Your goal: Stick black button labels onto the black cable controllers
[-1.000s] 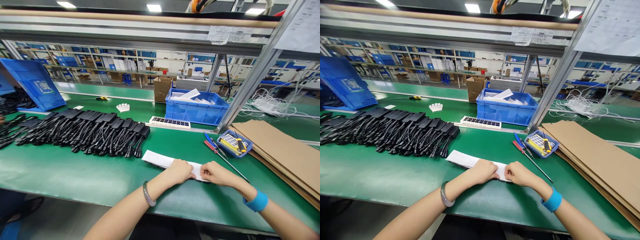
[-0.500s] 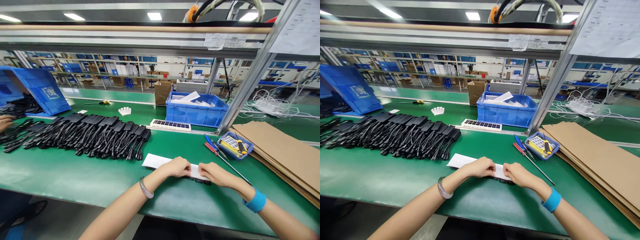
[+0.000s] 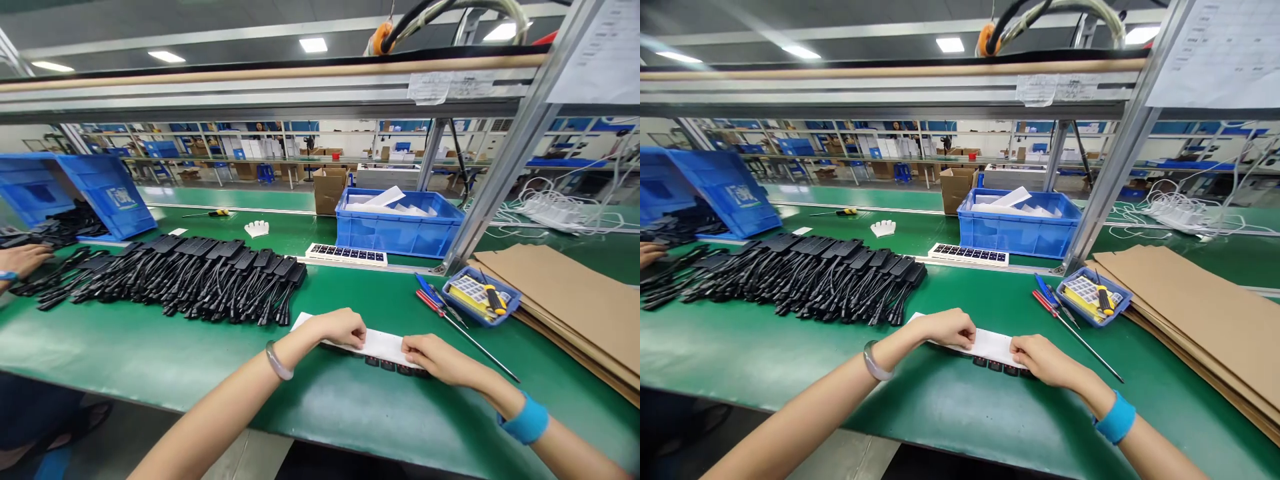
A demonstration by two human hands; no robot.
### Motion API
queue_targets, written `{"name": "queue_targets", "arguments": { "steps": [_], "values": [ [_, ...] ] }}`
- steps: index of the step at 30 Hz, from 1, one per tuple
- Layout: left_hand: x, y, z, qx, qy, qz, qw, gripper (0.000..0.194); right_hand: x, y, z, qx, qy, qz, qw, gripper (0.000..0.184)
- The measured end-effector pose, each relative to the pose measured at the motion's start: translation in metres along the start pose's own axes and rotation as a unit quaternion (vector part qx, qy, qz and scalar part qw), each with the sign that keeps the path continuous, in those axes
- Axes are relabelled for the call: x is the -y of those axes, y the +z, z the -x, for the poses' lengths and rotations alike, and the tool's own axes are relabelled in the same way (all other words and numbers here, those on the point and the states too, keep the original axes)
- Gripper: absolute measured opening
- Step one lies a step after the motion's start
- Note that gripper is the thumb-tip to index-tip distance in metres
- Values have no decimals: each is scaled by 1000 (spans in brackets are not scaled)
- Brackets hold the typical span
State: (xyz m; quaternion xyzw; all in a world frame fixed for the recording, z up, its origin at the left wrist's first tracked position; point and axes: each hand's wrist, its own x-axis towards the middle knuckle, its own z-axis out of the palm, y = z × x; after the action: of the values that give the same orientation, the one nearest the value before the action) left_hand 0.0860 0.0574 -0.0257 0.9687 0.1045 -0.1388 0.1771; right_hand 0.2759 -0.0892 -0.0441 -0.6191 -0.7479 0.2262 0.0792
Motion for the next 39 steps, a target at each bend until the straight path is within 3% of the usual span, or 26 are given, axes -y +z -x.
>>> {"name": "queue_targets", "arguments": {
  "steps": [5,11,18,24,28,33,39],
  "values": [
    [4,10,1,-32,-39,-36,998,17,-4,1,-1,-1,-4,-9,1000,20],
    [24,0,19,-17,10,-25,999,12,-8,1,-2,0,-15,-23,1000,22],
    [33,9,23,-52,-52,-36,997,14,-10,-1,-1,4,-8,-61,998,24],
    [50,-4,42,-31,13,15,999,16,-14,0,9,-9,7,-57,998,25],
    [58,-2,54,-61,6,17,998,4,-16,3,10,-40,35,-5,999,22],
    [68,7,48,-80,-39,21,996,12,-24,-7,2,-19,81,10,996,19],
    [80,-1,37,-50,-55,60,995,15,-37,-15,-8,17,95,-51,994,17]
  ]
}}
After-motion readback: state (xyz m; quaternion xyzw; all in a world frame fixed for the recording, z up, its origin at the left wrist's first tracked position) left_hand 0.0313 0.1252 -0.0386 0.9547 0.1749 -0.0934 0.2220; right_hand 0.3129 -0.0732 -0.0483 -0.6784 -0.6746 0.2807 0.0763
